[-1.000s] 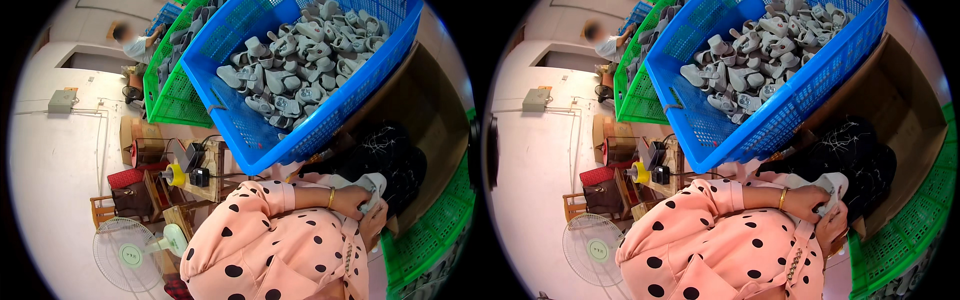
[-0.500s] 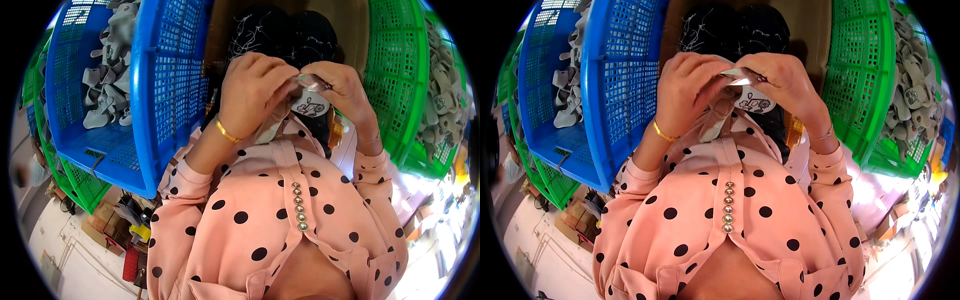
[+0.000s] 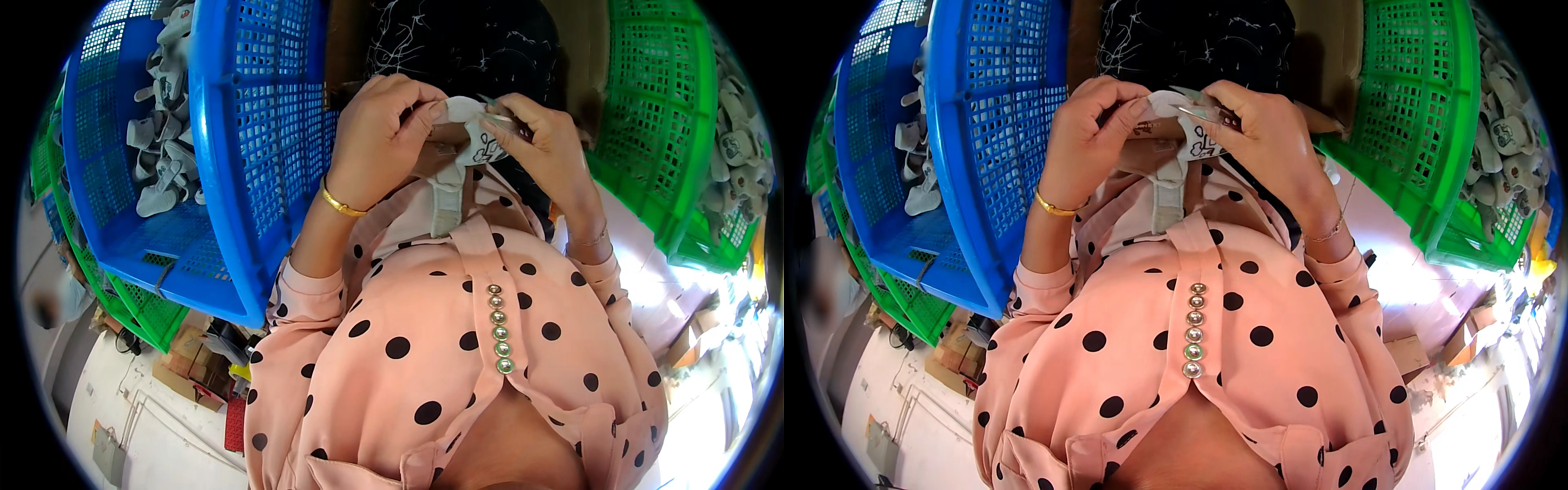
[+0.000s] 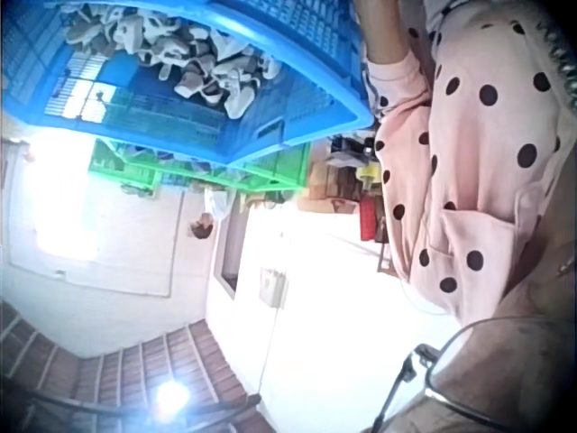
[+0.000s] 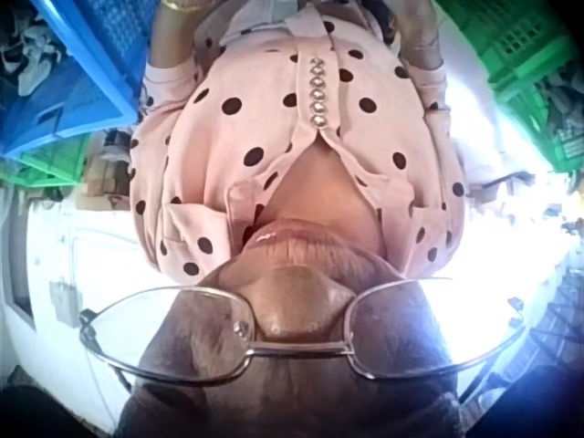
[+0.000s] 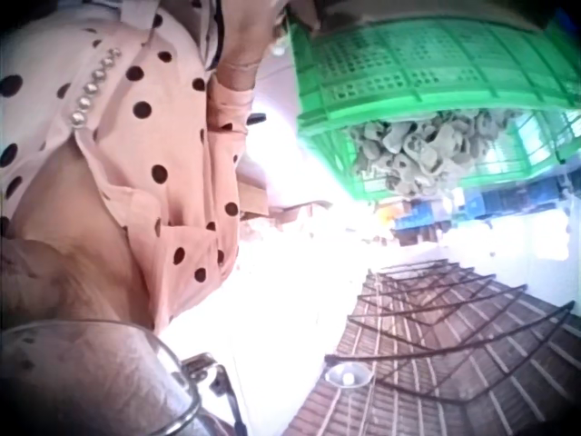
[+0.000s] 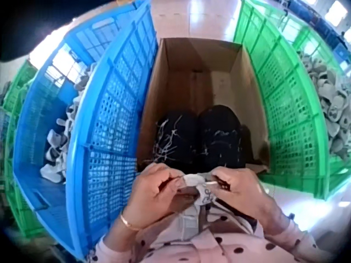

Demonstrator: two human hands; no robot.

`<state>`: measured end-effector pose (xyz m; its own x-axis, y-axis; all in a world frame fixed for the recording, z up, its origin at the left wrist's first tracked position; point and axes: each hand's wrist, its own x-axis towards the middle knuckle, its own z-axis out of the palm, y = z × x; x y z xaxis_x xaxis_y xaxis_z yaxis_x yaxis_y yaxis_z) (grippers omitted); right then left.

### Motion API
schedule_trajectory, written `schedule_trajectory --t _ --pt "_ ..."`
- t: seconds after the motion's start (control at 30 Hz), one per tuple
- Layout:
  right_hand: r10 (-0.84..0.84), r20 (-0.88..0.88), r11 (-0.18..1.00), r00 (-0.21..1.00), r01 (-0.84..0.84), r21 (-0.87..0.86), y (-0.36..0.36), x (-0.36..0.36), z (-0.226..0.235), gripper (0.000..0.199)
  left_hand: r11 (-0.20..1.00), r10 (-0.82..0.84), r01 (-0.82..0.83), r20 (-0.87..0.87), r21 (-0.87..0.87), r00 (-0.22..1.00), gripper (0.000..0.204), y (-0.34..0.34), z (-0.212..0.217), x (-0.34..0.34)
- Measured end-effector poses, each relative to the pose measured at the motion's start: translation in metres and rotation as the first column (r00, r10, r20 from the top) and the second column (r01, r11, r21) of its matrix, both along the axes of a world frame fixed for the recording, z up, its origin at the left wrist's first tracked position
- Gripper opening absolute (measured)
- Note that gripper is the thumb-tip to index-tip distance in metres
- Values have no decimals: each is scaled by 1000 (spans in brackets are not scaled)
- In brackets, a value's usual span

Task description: The person sits on the floor and uses scissors to trim excess fabric and threads from the edges of light-colored slippers. They pick up slippers from a blue basket, cut the material, and place the finished items into a green basket.

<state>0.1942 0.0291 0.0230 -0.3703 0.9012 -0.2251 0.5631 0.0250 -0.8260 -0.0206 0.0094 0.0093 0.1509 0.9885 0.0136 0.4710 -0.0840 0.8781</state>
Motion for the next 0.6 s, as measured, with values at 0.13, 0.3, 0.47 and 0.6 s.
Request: schedule_trajectory --t 0.13,0.3,0.47,0.6 --pt "8 -112 999 994 -5 33 -4 -5 -11 21 989 48 -15 221 -150 974 16 -6 -3 0" --pt "150 -141 986 979 -159 -53 5 -3 -15 18 844 130 84 353 -530 927 19 -10 13 -4" --pt "212 -246 938 946 -268 -221 3 0 -8 19 781 160 196 494 -593 855 22 -25 3 -8" --pt "205 -197 967 959 -230 -113 -22 0 -29 28 615 377 198 505 -764 776 20 -40 -4 -7"
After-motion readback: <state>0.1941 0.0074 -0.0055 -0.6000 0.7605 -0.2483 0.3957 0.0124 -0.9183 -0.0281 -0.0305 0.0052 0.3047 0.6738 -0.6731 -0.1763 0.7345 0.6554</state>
